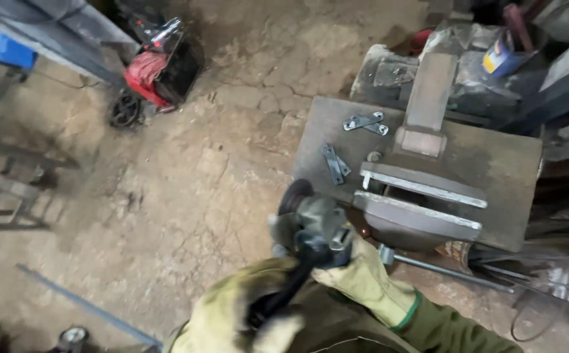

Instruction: Using an angle grinder to smooth and shape small metal components held in a bench vise.

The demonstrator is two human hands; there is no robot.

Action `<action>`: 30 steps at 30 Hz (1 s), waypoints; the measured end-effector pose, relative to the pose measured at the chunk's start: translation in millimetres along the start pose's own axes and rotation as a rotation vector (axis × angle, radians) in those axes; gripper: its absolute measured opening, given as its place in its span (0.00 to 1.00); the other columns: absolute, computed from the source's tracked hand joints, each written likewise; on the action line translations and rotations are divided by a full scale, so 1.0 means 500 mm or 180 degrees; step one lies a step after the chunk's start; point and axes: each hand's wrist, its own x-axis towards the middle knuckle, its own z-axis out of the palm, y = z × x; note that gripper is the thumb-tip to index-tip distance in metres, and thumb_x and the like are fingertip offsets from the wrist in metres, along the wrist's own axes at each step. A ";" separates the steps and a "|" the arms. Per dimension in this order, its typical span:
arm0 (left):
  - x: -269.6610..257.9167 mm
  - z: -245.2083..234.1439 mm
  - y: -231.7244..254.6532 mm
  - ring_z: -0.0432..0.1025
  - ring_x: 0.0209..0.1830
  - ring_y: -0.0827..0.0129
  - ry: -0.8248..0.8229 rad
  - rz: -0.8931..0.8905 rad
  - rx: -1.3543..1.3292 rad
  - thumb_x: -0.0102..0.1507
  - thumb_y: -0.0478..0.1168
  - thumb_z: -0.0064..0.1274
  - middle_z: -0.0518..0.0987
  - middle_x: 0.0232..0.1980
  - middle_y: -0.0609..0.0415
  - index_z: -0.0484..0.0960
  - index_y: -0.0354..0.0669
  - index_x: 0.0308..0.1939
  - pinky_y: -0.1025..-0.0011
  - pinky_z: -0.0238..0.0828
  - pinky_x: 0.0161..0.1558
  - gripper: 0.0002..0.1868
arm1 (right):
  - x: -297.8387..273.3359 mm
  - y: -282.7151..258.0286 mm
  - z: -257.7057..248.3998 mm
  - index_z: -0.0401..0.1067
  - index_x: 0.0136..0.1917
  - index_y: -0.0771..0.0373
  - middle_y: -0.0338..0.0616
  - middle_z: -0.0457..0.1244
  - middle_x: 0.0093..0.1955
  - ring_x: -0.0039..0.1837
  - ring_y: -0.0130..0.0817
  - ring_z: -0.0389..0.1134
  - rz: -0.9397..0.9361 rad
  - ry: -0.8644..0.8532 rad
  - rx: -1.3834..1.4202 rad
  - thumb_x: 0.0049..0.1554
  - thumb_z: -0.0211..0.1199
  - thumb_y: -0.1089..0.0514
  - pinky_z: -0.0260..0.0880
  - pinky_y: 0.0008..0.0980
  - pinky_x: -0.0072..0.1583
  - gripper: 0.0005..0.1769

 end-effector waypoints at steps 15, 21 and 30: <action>-0.051 -0.147 -0.548 0.78 0.35 0.51 -0.3473 -0.1978 0.0552 0.59 0.70 0.58 0.82 0.34 0.43 0.81 0.46 0.47 0.54 0.74 0.38 0.32 | 0.264 -0.120 0.268 0.77 0.59 0.51 0.46 0.73 0.52 0.56 0.45 0.74 0.3315 -0.0856 0.0176 0.38 0.77 0.44 0.74 0.39 0.55 0.35; 0.077 -0.052 -0.686 0.79 0.32 0.52 -0.3258 -0.0486 -0.0678 0.60 0.64 0.61 0.81 0.32 0.41 0.79 0.40 0.44 0.56 0.75 0.35 0.29 | 0.312 -0.076 0.253 0.76 0.60 0.51 0.44 0.74 0.52 0.57 0.43 0.74 0.3726 -0.0339 0.0349 0.39 0.74 0.45 0.73 0.39 0.56 0.34; 0.398 -0.018 -0.699 0.79 0.33 0.50 -0.4072 0.0445 -0.0965 0.57 0.53 0.63 0.83 0.33 0.43 0.84 0.43 0.40 0.56 0.76 0.35 0.18 | 0.320 -0.001 0.186 0.76 0.61 0.52 0.43 0.74 0.50 0.54 0.36 0.75 0.4222 -0.0029 0.1224 0.36 0.77 0.47 0.74 0.38 0.56 0.38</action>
